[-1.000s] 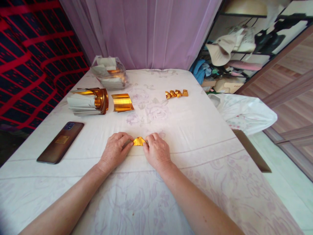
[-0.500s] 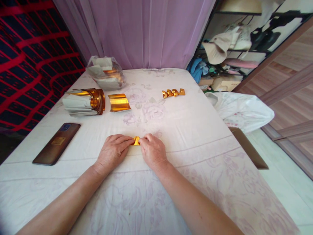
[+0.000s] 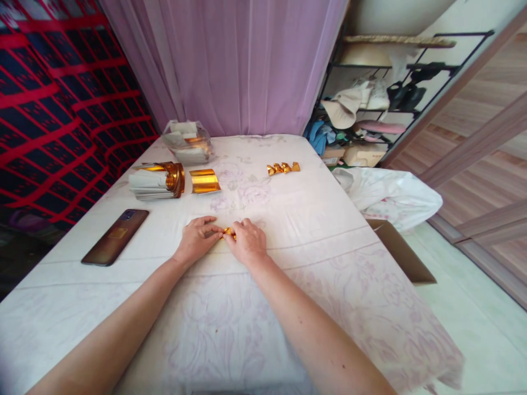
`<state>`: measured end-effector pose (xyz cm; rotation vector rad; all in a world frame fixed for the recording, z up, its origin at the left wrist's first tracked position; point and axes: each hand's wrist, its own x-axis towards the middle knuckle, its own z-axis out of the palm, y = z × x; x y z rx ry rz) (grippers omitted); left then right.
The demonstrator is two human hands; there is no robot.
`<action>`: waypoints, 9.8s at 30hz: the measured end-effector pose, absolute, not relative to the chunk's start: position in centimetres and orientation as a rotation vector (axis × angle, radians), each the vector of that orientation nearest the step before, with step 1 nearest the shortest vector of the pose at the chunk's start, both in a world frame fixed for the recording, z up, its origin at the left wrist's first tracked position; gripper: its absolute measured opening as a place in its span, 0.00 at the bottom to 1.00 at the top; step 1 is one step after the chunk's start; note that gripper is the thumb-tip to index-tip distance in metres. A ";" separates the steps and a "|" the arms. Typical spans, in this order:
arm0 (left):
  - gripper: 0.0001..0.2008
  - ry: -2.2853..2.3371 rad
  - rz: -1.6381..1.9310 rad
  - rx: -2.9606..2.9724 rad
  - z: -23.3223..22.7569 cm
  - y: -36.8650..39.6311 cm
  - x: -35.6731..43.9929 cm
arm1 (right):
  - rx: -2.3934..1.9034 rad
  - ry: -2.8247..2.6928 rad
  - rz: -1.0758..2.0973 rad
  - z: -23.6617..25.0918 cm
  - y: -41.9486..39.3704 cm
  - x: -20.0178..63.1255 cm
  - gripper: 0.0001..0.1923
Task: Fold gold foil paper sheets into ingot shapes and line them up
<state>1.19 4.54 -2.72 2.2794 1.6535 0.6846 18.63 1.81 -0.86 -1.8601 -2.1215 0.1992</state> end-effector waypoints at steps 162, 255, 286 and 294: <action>0.11 1.607 0.789 2.388 -1.4 3.0 1.6 | -1.630 -1.825 0.439 -2.2 1.8 20.9 0.08; 0.09 1.712 0.478 2.540 0.1 2.1 2.9 | -1.542 -2.157 -0.038 -1.7 1.0 21.4 0.15; 0.07 1.729 0.528 2.489 -0.7 2.6 2.3 | -1.498 -2.196 0.159 -1.6 0.6 21.1 0.13; 0.08 1.688 0.500 2.504 -0.5 2.4 2.6 | -1.544 -2.155 0.181 -1.6 0.8 21.3 0.11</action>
